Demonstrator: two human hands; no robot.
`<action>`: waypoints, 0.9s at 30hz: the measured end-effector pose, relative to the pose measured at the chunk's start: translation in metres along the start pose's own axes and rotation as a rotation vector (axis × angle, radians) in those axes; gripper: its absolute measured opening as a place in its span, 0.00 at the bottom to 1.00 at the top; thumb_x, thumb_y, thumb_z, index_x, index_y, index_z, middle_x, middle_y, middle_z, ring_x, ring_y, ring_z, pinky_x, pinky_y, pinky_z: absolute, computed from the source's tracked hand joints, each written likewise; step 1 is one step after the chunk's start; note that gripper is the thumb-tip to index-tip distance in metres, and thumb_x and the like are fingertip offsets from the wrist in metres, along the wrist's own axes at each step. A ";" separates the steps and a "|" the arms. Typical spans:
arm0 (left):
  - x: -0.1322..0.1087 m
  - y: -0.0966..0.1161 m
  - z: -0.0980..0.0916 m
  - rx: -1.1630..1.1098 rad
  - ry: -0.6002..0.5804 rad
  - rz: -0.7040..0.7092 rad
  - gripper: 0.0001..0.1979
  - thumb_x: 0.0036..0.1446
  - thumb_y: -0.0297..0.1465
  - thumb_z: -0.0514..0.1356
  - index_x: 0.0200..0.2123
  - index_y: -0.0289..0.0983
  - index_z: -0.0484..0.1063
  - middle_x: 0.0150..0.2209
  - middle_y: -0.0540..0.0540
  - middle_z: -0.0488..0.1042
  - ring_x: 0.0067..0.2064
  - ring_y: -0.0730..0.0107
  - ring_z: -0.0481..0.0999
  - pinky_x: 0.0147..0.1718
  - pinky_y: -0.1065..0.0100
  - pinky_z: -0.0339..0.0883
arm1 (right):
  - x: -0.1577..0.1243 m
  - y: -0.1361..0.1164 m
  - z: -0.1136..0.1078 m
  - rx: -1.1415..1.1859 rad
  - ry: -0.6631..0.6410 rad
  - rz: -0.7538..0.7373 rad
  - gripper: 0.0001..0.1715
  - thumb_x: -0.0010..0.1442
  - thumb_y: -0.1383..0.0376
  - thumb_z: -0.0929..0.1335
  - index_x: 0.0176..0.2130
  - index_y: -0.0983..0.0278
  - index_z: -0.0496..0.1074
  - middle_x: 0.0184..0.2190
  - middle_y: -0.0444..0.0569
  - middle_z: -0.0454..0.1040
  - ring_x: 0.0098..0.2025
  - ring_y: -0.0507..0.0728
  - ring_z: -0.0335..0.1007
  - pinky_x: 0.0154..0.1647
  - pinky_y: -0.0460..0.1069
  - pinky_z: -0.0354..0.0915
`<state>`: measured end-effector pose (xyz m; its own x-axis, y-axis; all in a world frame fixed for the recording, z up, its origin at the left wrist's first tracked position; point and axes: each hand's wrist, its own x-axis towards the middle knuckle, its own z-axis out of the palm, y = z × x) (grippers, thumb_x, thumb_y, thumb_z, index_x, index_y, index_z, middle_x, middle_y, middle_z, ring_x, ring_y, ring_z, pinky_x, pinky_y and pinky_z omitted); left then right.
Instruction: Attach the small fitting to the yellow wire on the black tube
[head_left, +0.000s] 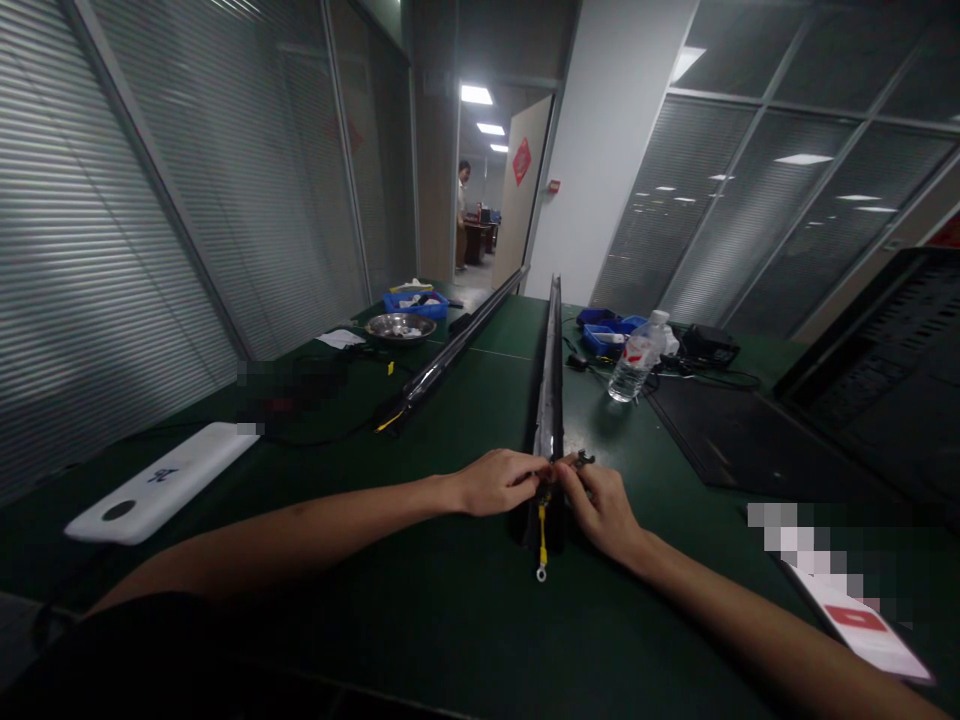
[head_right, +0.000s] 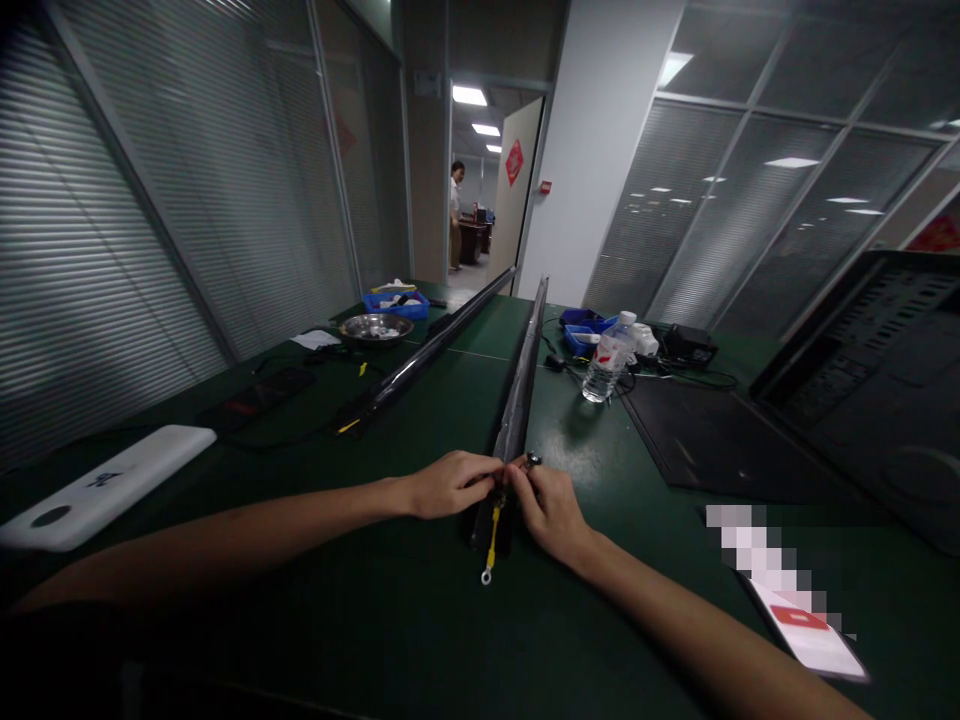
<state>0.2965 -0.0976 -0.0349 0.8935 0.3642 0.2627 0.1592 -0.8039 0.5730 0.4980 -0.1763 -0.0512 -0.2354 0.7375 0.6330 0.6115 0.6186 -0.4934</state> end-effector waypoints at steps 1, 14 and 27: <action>0.000 0.000 0.000 -0.001 -0.003 0.000 0.08 0.67 0.26 0.52 0.43 0.37 0.71 0.38 0.47 0.75 0.36 0.67 0.75 0.35 0.72 0.62 | -0.001 0.000 0.001 -0.009 0.012 0.002 0.20 0.74 0.61 0.61 0.30 0.63 0.69 0.24 0.47 0.74 0.23 0.53 0.70 0.25 0.47 0.66; 0.000 -0.002 0.002 -0.024 0.001 0.024 0.08 0.67 0.25 0.52 0.42 0.37 0.71 0.37 0.48 0.75 0.36 0.68 0.74 0.35 0.73 0.61 | 0.001 0.002 -0.003 0.062 -0.083 -0.059 0.22 0.75 0.59 0.59 0.33 0.63 0.72 0.29 0.48 0.77 0.28 0.54 0.73 0.32 0.48 0.69; 0.000 -0.001 0.001 -0.013 -0.001 -0.009 0.08 0.66 0.25 0.53 0.42 0.36 0.71 0.38 0.47 0.75 0.37 0.67 0.74 0.36 0.72 0.63 | -0.001 0.000 -0.002 0.037 -0.049 0.005 0.18 0.74 0.62 0.61 0.35 0.63 0.73 0.29 0.48 0.76 0.28 0.55 0.74 0.32 0.49 0.70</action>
<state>0.2966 -0.0974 -0.0366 0.8924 0.3709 0.2571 0.1617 -0.7946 0.5852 0.5000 -0.1776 -0.0513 -0.2697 0.7521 0.6013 0.5842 0.6242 -0.5187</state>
